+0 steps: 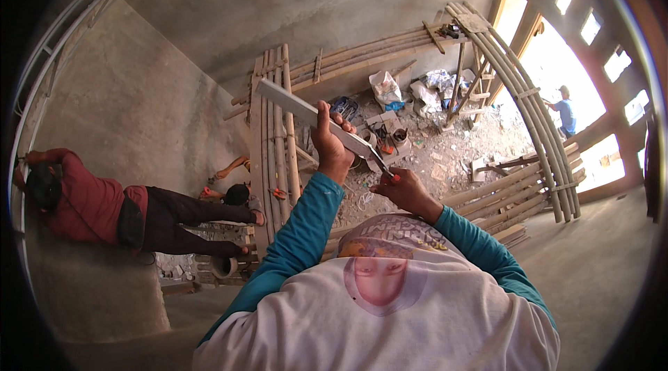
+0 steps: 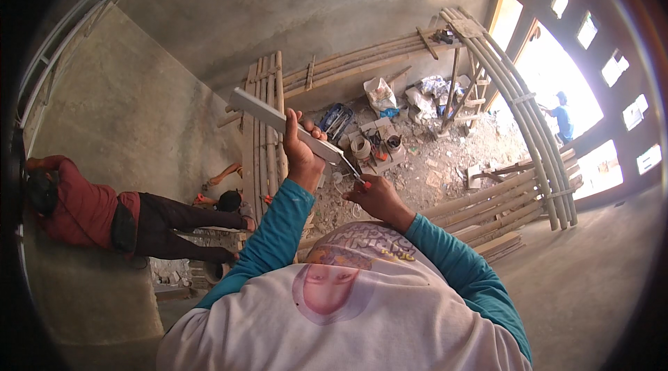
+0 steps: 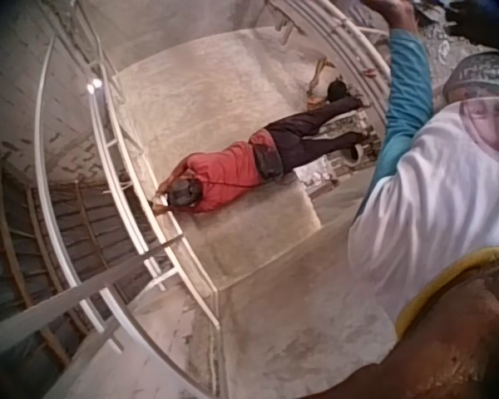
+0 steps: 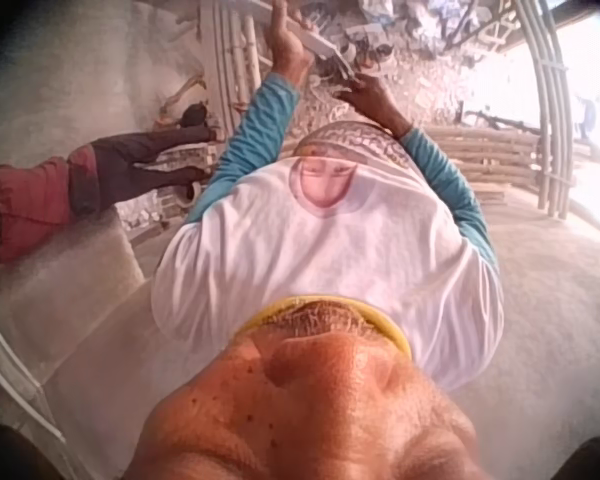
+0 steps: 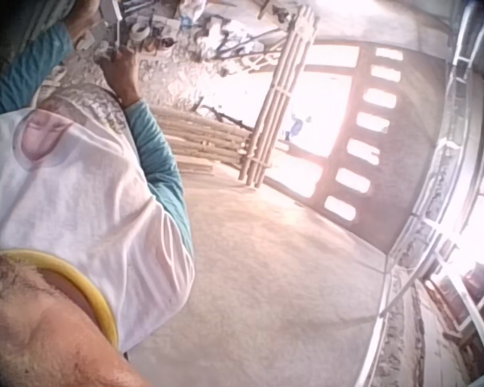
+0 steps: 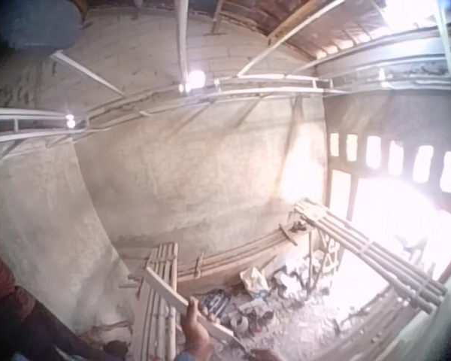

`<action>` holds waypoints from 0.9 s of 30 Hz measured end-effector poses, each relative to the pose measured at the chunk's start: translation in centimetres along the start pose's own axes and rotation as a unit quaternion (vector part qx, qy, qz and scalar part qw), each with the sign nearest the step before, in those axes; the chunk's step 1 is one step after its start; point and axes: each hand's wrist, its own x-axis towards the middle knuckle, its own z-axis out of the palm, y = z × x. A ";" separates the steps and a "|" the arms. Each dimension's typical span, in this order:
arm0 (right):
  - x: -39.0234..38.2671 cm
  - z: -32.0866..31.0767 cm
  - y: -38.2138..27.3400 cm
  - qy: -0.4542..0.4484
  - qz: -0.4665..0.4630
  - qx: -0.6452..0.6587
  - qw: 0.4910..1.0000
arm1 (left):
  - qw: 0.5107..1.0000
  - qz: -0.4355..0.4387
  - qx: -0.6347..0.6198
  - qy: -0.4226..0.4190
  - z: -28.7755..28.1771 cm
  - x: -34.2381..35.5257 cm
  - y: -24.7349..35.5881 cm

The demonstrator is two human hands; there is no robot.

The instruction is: The person cuts metal framing strips with shears and positions them onto an overhead ceiling grid while standing on scaffolding.

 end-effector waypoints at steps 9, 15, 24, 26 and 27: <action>-1.3 -2.8 -0.5 -0.140 0.032 0.072 0.987 | 0.963 -0.155 -0.031 -0.216 -1.2 2.8 2.9; -0.3 -2.9 -2.4 -0.145 -0.014 0.083 0.986 | 0.909 -0.231 -0.070 -0.340 -1.3 2.6 2.5; -0.5 -3.3 -4.1 -0.172 0.024 0.078 0.982 | 0.907 -0.226 -0.102 -0.341 -1.6 2.8 1.8; -0.5 -3.3 -4.4 -0.180 0.028 0.085 0.980 | 0.900 -0.230 -0.116 -0.351 -1.7 2.8 1.7; -0.6 -3.4 -4.5 -0.183 0.029 0.088 0.979 | 0.903 -0.227 -0.110 -0.347 -1.7 2.8 1.7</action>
